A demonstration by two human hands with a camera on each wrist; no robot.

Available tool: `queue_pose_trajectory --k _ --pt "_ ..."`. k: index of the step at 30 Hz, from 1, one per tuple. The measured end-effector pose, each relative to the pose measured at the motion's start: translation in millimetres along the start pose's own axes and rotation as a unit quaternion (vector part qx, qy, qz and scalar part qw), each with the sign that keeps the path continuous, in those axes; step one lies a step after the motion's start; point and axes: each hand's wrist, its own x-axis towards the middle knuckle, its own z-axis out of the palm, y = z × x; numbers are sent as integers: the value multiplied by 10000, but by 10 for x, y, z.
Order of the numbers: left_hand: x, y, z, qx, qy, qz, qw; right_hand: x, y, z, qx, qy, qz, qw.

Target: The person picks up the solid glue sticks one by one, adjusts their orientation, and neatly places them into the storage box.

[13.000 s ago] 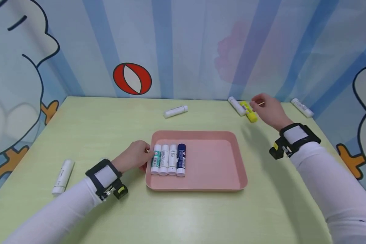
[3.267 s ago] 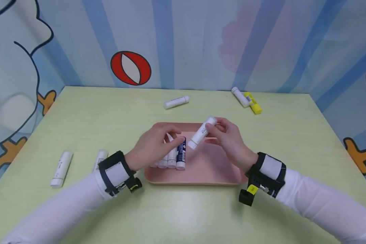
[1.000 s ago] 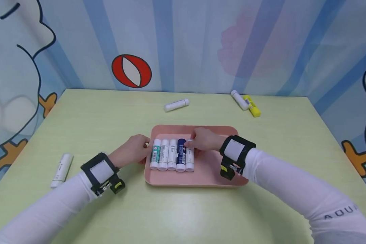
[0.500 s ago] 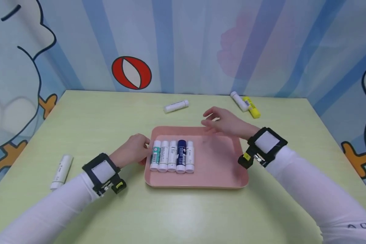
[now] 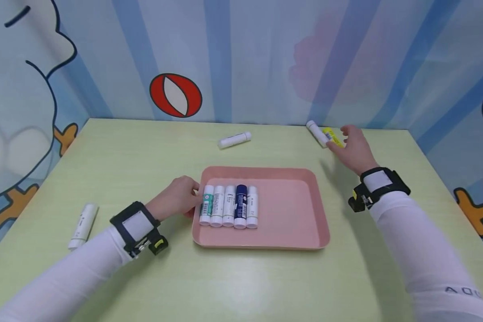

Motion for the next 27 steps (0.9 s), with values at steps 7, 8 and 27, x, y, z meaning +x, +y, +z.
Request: queue_pose_trajectory --k 7,8,27 --pt "18 -19 22 -35 26 -13 10000 132 206 117 -832 -88 608 9946" --pt "19 -20 25 -33 28 -17 10000 151 217 136 -890 -122 705 9935" --pt "-34 34 30 -9 17 37 10000 221 181 92 -1682 -248 1089 9794"
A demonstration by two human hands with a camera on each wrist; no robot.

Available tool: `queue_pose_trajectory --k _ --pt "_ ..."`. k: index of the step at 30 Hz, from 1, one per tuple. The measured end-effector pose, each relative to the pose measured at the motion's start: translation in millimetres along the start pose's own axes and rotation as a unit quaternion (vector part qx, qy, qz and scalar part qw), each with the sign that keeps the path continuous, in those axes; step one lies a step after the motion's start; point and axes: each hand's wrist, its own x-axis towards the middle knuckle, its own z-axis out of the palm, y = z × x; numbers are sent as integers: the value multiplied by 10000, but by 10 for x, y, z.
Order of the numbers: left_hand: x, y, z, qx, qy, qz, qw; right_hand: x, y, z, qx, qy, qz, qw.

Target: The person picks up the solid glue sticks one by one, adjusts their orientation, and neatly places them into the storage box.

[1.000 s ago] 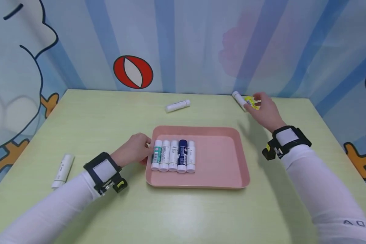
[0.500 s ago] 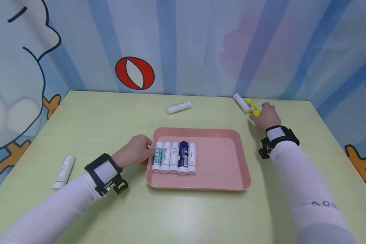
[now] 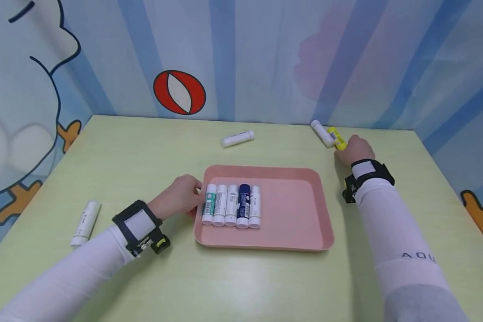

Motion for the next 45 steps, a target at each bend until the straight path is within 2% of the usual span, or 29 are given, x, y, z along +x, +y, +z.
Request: queue_pose_trajectory --k 6,11,15,21,26,32,38,39,41,43,45 --pt "4 -2 7 -27 -23 25 10000 25 49 29 3 327 -39 9995" --pt "10 -9 9 -17 -30 62 10000 8 110 37 297 571 -67 9979" --pt "12 -21 14 0 -17 111 9999 -21 186 21 433 606 -19 9972" --pt "27 -38 12 -46 -38 149 9999 -91 292 -78 621 712 -121 9955" --pt "46 -57 10 -54 -42 175 9998 -202 262 -196 968 888 -369 9907" --pt "80 -88 16 -54 -6 225 9997 -322 117 -352 1204 698 -852 9866" --pt "111 -83 -35 70 -114 -46 9999 -539 -125 -417 1231 206 -1431 9818" --pt "114 -80 -64 124 -82 -62 9999 -582 -171 -415 1211 151 -1556 9802" --pt "112 -67 -131 311 146 116 9993 -668 -263 -404 1146 56 -1819 9766" --pt "105 -30 -199 674 599 359 9953 -757 -361 -378 1063 -11 -2096 9720" --pt "97 30 -241 1009 1084 644 9869 -850 -457 -342 973 -77 -2358 9669"
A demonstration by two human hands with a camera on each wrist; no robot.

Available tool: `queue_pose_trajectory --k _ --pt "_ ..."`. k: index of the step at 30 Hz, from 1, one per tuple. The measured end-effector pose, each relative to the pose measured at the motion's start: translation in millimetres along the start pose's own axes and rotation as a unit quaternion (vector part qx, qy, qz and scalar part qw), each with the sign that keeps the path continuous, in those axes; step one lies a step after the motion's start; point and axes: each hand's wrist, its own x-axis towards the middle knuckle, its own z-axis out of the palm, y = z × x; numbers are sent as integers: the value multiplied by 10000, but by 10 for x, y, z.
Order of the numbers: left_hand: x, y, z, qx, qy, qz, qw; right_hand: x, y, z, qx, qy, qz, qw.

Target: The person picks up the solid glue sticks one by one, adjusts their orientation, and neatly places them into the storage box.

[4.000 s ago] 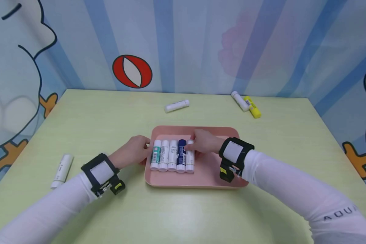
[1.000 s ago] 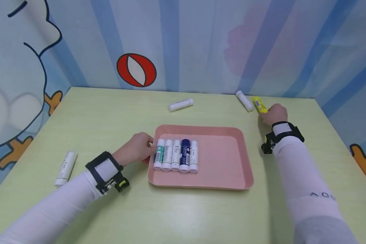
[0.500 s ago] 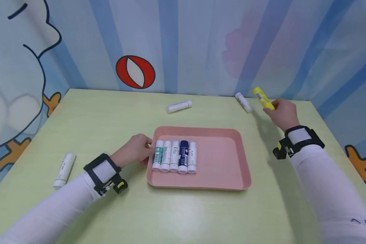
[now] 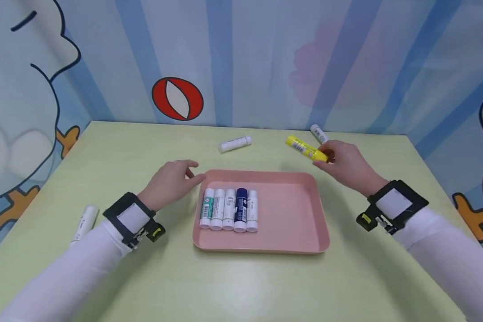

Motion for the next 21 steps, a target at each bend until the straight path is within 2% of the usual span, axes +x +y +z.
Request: queue_pose_trajectory --k 3,6,9,15,21 --pt "4 99 -23 335 528 469 9969 -71 -160 99 -17 -191 -315 9993" --pt "-24 217 2 375 620 1010 9922 -141 -306 191 145 -405 -488 9979" --pt "-69 332 57 541 520 1508 9857 -200 -431 260 264 -591 -680 9956" --pt "-126 507 167 958 267 2243 9694 -294 -591 355 162 -804 -1227 9890" --pt "-139 586 265 1162 227 3014 9461 -366 -672 410 -44 -774 -1895 9788"
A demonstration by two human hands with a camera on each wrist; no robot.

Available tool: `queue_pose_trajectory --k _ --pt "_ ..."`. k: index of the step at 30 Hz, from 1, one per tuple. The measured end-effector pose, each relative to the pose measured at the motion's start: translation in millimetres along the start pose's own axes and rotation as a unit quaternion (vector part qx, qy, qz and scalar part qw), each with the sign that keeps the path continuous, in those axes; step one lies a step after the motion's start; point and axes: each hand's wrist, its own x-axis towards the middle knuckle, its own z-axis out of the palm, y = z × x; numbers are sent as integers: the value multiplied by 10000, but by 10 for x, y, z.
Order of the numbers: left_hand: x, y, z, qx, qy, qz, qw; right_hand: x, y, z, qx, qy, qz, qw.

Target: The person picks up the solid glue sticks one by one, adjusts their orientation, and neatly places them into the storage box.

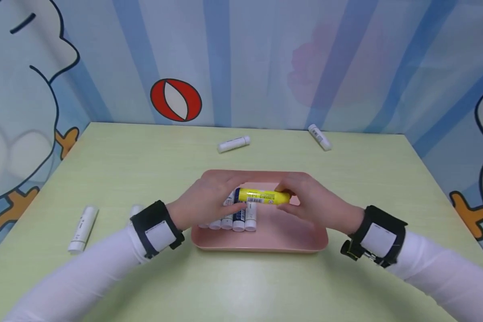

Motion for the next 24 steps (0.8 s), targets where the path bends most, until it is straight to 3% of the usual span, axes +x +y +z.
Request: queue_pose_trajectory --k 4,9,12,15,17,20,22,24 --pt "4 33 24 17 -199 78 9998 0 -34 15 -159 123 -373 9991" --pt "1 51 25 40 -354 12 9994 -1 -41 19 -90 191 -409 9989" --pt "-5 35 34 -8 -238 43 9997 21 -31 20 53 179 -337 9993" --pt "2 7 47 -274 134 158 9994 36 -20 11 227 259 -190 9992" --pt "12 -9 56 -549 390 220 9975 44 -17 4 398 420 13 9983" --pt "24 -20 66 -976 609 45 9934 57 -22 2 842 735 619 9918" --pt "31 -18 69 -1227 591 -283 9903 78 -36 11 1357 904 1142 9800" --pt "39 -12 71 -1470 575 -636 9854 111 -57 26 2055 989 1637 9598"
